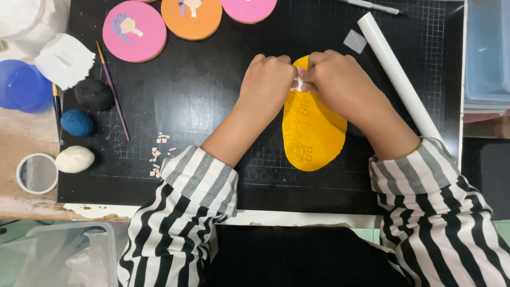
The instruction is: Tracing and cutting out shapes from a yellow material sheet using a craft knife and assembling small pieces.
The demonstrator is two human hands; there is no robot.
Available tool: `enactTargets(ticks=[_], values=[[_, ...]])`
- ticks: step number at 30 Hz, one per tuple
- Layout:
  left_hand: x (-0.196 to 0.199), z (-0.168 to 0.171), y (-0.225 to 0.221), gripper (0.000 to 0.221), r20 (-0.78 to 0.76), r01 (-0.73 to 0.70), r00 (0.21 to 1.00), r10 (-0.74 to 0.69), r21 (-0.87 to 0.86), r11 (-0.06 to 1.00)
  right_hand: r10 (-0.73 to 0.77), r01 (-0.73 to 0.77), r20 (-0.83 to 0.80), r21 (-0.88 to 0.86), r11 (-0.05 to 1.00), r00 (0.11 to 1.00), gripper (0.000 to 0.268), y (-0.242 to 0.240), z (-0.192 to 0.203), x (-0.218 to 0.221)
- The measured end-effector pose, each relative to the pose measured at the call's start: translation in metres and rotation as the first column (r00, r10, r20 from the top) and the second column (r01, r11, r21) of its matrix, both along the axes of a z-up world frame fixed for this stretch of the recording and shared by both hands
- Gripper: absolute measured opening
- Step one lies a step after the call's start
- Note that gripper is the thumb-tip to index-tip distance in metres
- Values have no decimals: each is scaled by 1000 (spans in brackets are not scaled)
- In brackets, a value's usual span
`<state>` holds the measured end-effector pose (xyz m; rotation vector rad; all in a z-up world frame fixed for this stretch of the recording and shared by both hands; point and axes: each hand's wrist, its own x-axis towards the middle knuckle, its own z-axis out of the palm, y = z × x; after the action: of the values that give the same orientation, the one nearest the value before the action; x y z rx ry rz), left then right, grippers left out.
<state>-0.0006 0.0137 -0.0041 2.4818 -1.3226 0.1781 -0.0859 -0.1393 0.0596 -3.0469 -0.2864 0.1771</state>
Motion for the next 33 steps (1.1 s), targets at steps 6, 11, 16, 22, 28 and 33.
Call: enactTargets(ticks=[6,11,16,22,28,33], values=[[-3,0,-3,11,79,6,997,-6,1,1000,-10,16,68,-90,996,998,19,-1,-3,-7],[-1,4,5,19,-34,26,999,-30,-101,995,-31,41,261,-33,999,965,18,1,-13,-33],[0,6,3,15,-59,13,998,-17,-77,997,66,-23,360,-123,992,931,20,1,-19,-44],[-7,0,-1,19,-53,8,999,-10,-39,999,99,4,424,-235,972,900,33,-2,-20,-56],[1,5,5,17,-57,41,997,-44,-62,997,168,-20,478,-300,954,862,18,4,-7,-56],[-1,4,11,14,95,120,990,-103,-198,973,-27,53,251,-94,994,968,19,13,9,-57]])
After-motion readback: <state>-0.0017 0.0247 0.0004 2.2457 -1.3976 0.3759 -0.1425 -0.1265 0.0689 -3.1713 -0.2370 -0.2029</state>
